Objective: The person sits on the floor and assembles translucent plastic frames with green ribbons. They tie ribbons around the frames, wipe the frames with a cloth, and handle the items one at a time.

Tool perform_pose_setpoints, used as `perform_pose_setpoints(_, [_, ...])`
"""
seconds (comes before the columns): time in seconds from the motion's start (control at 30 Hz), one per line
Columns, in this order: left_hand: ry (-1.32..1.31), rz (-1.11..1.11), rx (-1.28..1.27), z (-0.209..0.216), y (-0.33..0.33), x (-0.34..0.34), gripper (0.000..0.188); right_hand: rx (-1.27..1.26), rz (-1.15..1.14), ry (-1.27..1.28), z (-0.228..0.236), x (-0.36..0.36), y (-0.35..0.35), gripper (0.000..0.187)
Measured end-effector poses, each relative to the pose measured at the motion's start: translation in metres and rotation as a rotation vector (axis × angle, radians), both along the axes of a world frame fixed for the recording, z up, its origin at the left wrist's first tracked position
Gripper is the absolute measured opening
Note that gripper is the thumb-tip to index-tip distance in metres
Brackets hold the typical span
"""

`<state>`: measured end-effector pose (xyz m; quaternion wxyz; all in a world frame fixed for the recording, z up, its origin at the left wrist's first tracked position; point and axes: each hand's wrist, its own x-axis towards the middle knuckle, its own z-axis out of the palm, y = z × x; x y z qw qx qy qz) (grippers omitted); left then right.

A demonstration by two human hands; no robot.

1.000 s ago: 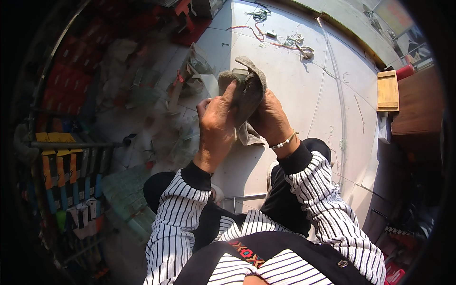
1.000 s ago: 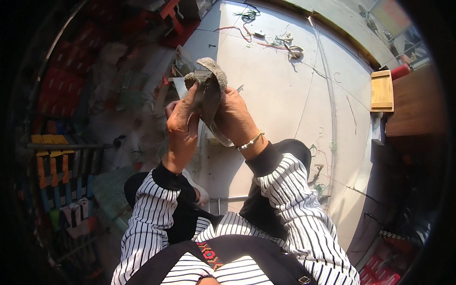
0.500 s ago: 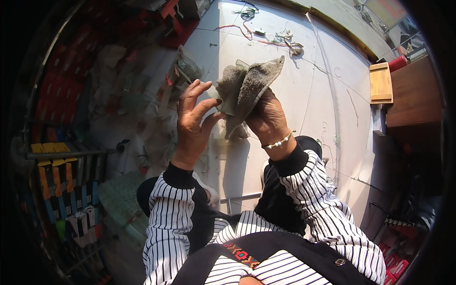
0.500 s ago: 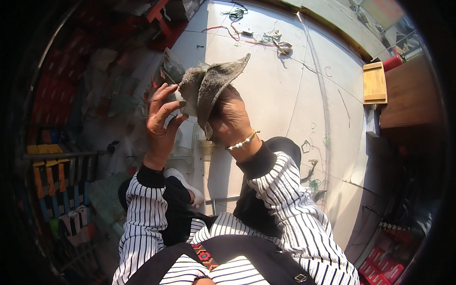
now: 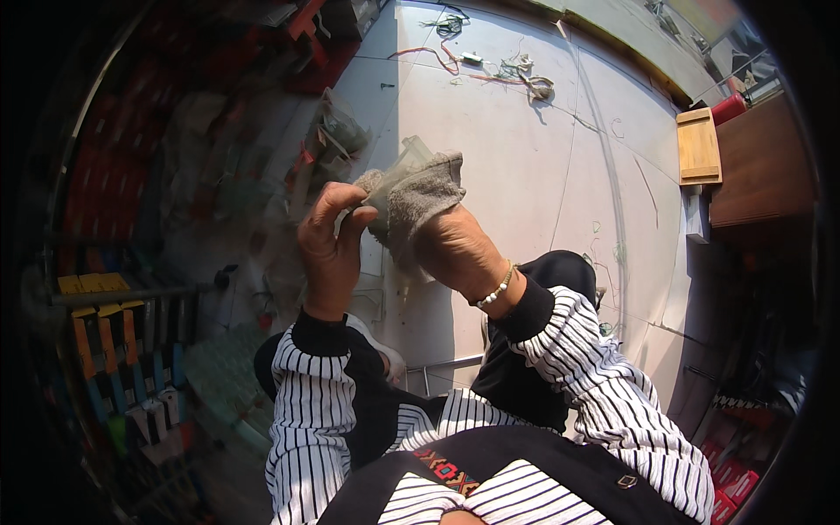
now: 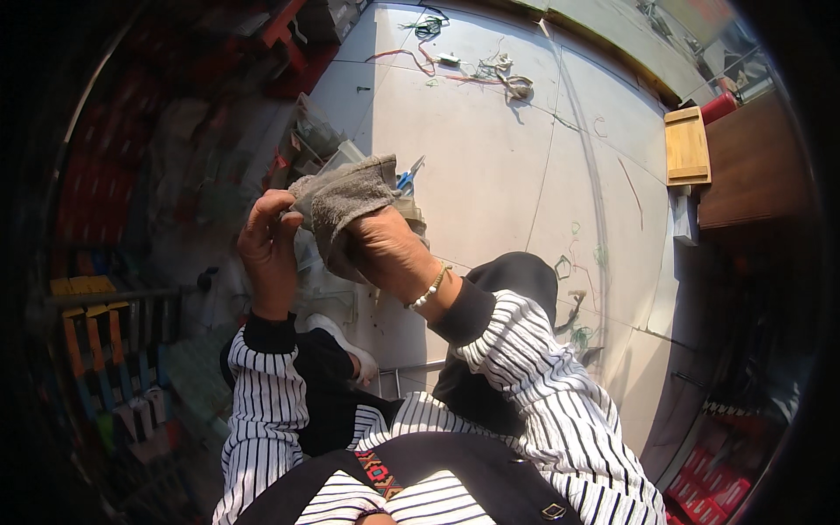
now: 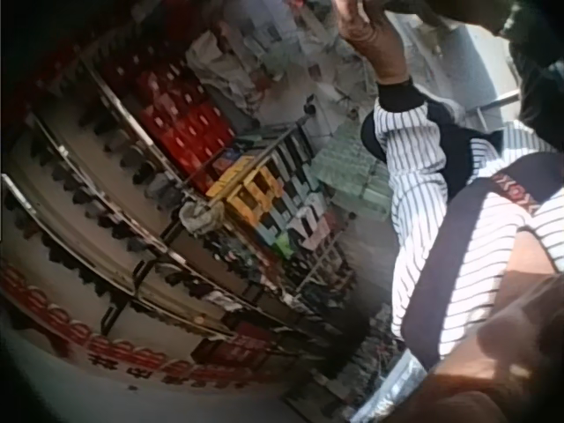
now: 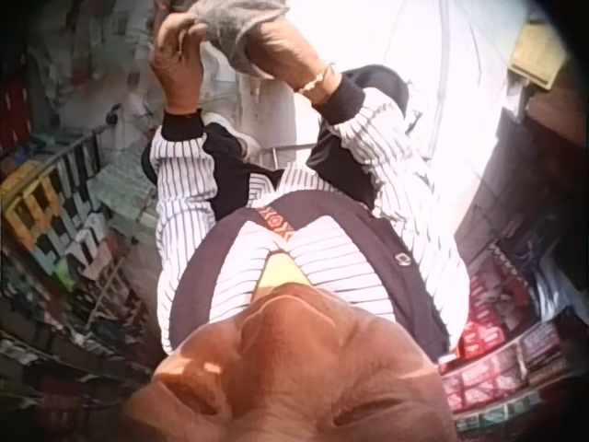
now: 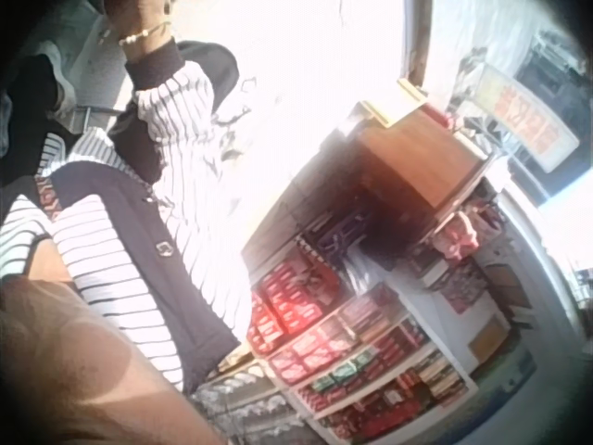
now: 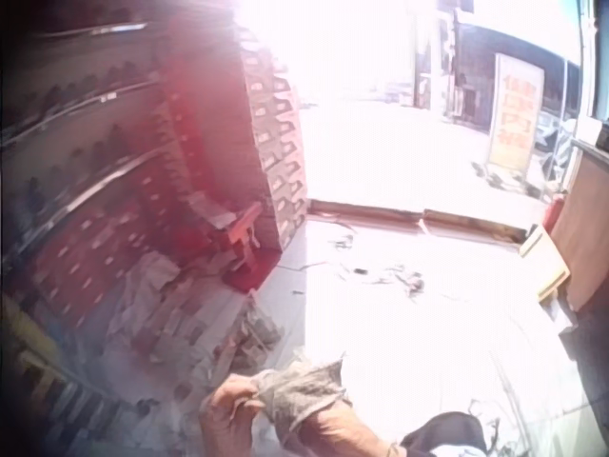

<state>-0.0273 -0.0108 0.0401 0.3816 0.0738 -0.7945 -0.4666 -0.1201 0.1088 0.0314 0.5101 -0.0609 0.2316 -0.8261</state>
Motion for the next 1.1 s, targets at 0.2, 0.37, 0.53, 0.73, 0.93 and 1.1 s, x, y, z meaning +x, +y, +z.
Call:
perform_pose_setpoints(0.2, [0.030,-0.125,0.105,-0.006,-0.002,-0.003,0.018,0.106,0.000,0.179,0.006,-0.006,0.003,0.024])
perform_pose_setpoints(0.37, [0.029,-0.249,-0.126,-0.008,0.012,-0.009,0.017,0.020,-0.090,-0.236,0.012,-0.025,-0.003,0.016])
perform_pose_setpoints(0.53, [-0.035,-0.109,-0.165,-0.011,0.012,-0.011,0.022,-0.086,-0.058,-0.223,0.009,-0.019,-0.007,0.017])
perform_pose_setpoints(0.73, [0.064,-0.068,0.316,-0.014,0.009,-0.008,0.035,0.145,-0.110,0.594,0.005,-0.002,-0.011,0.020])
perform_pose_setpoints(0.93, [0.130,0.013,0.285,-0.013,0.003,-0.012,0.048,0.060,0.008,0.252,0.018,0.004,-0.006,0.021])
perform_pose_setpoints(1.1, [0.070,-0.049,0.134,-0.004,0.001,-0.015,0.064,-0.004,0.030,0.140,0.023,0.000,0.000,0.025])
